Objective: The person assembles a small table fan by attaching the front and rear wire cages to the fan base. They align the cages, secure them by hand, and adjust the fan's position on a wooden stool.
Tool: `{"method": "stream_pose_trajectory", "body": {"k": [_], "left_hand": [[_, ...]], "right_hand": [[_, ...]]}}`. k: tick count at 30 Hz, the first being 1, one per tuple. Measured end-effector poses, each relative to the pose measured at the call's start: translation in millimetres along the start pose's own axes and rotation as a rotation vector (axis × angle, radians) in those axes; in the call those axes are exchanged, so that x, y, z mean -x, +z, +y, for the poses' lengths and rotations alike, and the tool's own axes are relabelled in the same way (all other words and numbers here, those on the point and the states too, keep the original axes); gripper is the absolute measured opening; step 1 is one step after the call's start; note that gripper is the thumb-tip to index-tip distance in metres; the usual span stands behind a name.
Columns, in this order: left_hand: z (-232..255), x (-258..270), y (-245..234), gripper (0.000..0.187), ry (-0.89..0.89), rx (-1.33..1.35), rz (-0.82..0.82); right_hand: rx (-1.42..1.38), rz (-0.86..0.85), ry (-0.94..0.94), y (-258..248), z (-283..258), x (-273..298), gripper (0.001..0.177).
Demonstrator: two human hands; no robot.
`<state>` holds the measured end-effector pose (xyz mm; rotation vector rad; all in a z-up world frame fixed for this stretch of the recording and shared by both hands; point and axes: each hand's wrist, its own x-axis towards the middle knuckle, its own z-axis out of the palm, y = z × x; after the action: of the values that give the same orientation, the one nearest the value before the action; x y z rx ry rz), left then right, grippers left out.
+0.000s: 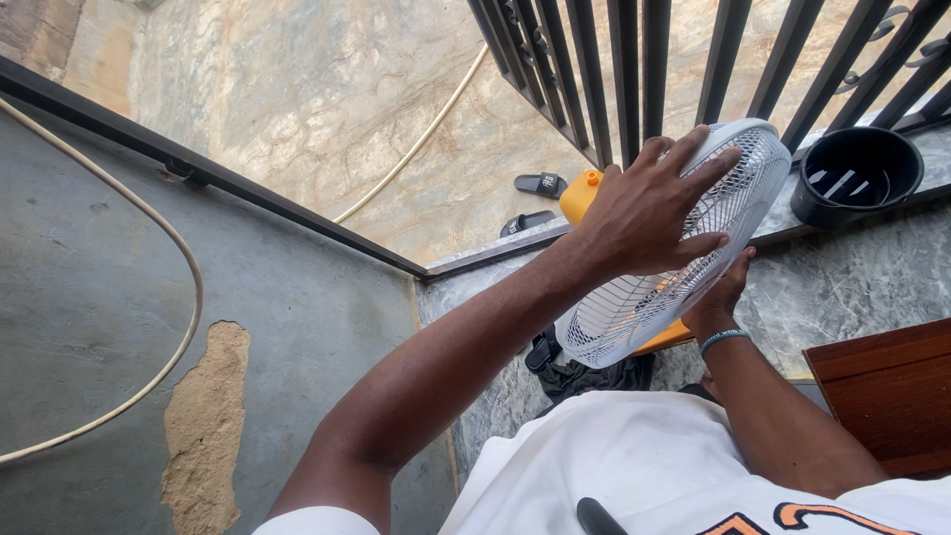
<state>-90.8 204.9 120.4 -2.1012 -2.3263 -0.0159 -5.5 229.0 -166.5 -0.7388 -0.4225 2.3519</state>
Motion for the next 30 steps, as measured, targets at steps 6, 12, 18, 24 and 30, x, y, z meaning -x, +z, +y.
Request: {"method": "stream_pose_trajectory", "body": {"k": [6, 12, 18, 24, 30], "left_hand": [[1.2, -9.1, 3.9, 0.089, -0.015, -0.017, 0.042], [-2.8, -7.6, 6.5, 0.088, 0.017, -0.009, 0.087], [-1.1, -4.2, 8.0, 0.087, 0.043, 0.042, 0.131], [-7.6, -0.4, 11.1, 0.069, -0.081, 0.317, 0.297], [-18.4, 40.0, -2.9, 0.065, -0.172, 0.481, 0.26]], "right_hand": [[0.089, 0.013, -0.001, 2.5, -8.7, -0.7, 0.077], [0.07, 0.027, 0.027, 10.6, -17.1, 7.1, 0.077], [-0.022, -0.044, 0.095, 23.4, -21.5, 13.8, 0.08], [-0.074, -0.051, 0.128, 10.2, -11.4, 4.2, 0.089], [-0.104, 0.01, 0.129, -24.3, 10.5, -19.8, 0.091]]}}
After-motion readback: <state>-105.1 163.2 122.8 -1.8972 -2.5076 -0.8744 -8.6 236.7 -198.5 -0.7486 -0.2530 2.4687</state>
